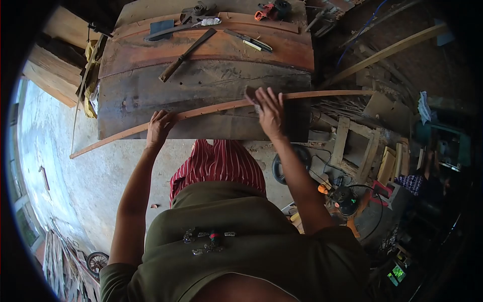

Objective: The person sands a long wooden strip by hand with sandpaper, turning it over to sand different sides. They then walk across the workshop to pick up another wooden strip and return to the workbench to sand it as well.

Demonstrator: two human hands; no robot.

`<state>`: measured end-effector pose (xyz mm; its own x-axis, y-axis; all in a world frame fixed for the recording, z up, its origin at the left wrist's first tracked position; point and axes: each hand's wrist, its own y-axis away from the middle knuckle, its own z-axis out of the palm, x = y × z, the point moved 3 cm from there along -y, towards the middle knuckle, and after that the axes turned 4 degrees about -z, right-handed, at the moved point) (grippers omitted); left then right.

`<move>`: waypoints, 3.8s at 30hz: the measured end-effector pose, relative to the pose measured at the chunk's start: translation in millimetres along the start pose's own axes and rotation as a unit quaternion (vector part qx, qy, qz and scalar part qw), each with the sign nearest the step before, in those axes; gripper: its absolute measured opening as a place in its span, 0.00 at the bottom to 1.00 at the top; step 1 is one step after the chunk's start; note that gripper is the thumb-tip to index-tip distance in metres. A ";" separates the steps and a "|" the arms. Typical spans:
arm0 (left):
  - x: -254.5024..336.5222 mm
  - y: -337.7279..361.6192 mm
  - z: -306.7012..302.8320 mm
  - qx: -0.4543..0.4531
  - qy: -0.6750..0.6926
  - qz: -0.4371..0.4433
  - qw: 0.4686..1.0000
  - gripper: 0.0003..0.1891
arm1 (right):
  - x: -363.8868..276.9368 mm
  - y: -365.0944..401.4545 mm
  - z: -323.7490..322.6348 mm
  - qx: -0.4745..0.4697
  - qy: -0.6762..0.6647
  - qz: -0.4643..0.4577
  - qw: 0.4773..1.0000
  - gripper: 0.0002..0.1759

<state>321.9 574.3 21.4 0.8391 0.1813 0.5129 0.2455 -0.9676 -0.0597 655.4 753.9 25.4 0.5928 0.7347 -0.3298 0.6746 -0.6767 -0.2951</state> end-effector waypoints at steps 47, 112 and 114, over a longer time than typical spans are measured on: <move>-466.5 216.2 -195.9 0.425 0.664 -0.404 0.464 0.45 | -399.3 -58.2 190.1 0.030 0.002 0.028 0.999 0.27; -513.9 224.1 -243.5 -0.062 0.571 -0.397 0.715 0.38 | -555.5 -98.3 272.6 0.074 0.126 0.206 0.968 0.25; -512.5 220.4 -250.6 -0.070 0.595 -0.379 0.705 0.42 | -640.2 -109.6 294.2 0.059 0.037 0.100 0.993 0.33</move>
<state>-175.6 224.1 -40.0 -0.5298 0.4602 0.7124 0.2838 -0.6954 0.6602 72.5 343.7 5.1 0.7429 0.5838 -0.3274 0.4863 -0.8069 -0.3354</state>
